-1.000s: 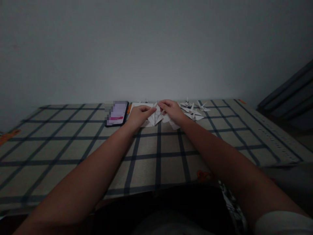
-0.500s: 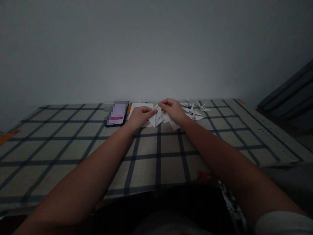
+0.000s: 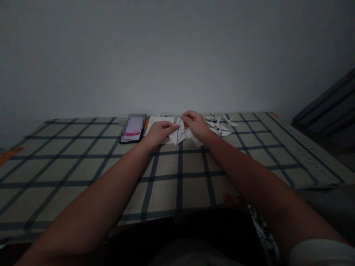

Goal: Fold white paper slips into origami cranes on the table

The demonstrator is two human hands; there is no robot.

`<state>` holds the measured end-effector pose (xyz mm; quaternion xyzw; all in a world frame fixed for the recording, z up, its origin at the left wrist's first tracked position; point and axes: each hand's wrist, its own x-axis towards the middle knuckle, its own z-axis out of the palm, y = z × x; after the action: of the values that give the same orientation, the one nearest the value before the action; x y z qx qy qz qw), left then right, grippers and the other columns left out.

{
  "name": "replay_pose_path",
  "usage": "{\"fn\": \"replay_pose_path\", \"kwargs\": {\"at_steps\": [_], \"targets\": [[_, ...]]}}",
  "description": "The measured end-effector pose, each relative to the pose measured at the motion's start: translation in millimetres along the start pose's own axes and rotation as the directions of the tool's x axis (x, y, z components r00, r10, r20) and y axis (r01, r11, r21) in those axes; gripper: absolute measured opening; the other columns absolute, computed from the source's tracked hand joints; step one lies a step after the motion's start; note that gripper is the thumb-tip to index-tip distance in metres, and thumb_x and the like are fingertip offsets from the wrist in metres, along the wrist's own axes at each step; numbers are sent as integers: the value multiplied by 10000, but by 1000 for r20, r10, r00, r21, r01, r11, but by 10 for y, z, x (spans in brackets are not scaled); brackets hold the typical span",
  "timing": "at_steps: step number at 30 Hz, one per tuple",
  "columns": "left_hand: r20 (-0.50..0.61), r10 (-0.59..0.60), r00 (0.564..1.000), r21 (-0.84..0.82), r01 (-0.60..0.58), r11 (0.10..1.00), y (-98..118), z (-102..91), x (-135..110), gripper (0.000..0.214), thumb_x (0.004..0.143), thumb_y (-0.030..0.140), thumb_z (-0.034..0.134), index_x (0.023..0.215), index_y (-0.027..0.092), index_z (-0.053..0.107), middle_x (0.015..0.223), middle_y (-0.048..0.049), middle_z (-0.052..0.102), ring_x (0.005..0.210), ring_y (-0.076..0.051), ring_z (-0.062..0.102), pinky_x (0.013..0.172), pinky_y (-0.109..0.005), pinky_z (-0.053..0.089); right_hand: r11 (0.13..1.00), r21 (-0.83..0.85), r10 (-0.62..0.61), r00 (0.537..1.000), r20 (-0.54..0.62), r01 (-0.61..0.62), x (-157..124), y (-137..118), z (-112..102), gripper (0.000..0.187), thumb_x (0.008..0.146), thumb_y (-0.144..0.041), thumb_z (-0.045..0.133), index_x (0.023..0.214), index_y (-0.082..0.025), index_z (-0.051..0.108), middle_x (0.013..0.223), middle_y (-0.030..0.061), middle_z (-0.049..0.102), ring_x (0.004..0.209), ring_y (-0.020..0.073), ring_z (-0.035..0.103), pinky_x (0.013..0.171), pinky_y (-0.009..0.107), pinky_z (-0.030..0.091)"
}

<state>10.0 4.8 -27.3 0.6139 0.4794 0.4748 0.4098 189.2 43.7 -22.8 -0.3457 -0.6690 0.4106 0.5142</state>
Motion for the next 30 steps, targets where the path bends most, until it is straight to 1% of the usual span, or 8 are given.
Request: {"fn": "replay_pose_path", "kwargs": {"at_steps": [4, 7, 10, 16, 20, 23, 25, 30], "targets": [[-23, 12, 1000, 10, -12, 1000, -10, -6, 14, 420, 654, 558, 813, 772, 157, 765, 745, -70, 724, 635, -165, 597, 602, -275, 432, 998, 10, 58, 997, 47, -59, -22, -15, 16, 284, 866, -489, 601, 846, -207, 617, 751, -4, 578, 659, 124, 525, 583, 253, 447], [-28, 32, 999, 66, -30, 997, -14, -14, 12, 428, 666, 576, 802, 756, 160, 763, 723, -62, 712, 622, -156, 578, 601, -275, 417, 999, -46, 30, 994, 102, -25, -56, -56, 13, 348, 824, -539, 654, 787, -195, 623, 745, -1, 573, 660, 125, 495, 596, 263, 424], [-32, 32, 999, 111, -29, 993, -12, -17, 2, 442, 686, 596, 784, 763, 161, 762, 710, -56, 701, 614, -149, 562, 588, -272, 398, 994, -107, 0, 995, 102, 11, -77, -88, 5, 388, 800, -547, 676, 687, -186, 588, 661, -22, 502, 637, 117, 439, 602, 268, 375], [-20, 29, 999, 128, -27, 991, 0, -16, 0, 444, 685, 587, 781, 759, 150, 748, 693, -45, 676, 608, -143, 542, 567, -264, 378, 993, -121, 19, 996, 92, -7, -78, -94, 1, 396, 810, -544, 650, 686, -172, 596, 641, -31, 487, 628, 109, 423, 590, 264, 333], [-13, -7, 1000, 74, 8, 997, 4, -14, 3, 440, 674, 577, 785, 750, 146, 736, 700, -52, 679, 606, -148, 552, 566, -265, 391, 997, -70, -6, 997, 80, 11, -81, -88, 10, 377, 796, -517, 676, 677, -166, 608, 633, -29, 496, 623, 106, 444, 590, 256, 357], [-4, -35, 999, -16, 35, 999, 6, -12, 7, 434, 665, 564, 790, 752, 143, 725, 687, -49, 676, 576, -140, 545, 546, -259, 383, 999, 35, 29, 996, 89, -33, -65, -61, 13, 343, 803, -506, 658, 811, -163, 672, 750, 5, 609, 661, 113, 512, 616, 255, 414], [-3, -34, 999, -57, 34, 998, 4, -11, 10, 425, 654, 544, 805, 744, 139, 718, 680, -44, 671, 567, -129, 534, 541, -251, 377, 995, 81, 59, 995, 84, -66, -46, -35, 11, 318, 801, -476, 652, 878, -169, 686, 810, 17, 646, 667, 113, 534, 624, 257, 437], [30, -34, 999, -64, 36, 997, -4, -10, 10, 417, 655, 526, 813, 766, 133, 729, 711, -60, 691, 589, -140, 566, 547, -253, 398, 994, 100, 34, 998, 53, -39, -20, 10, 7, 211, 764, -383, 681, 795, -177, 650, 731, -9, 604, 654, 110, 531, 615, 249, 434]]}}
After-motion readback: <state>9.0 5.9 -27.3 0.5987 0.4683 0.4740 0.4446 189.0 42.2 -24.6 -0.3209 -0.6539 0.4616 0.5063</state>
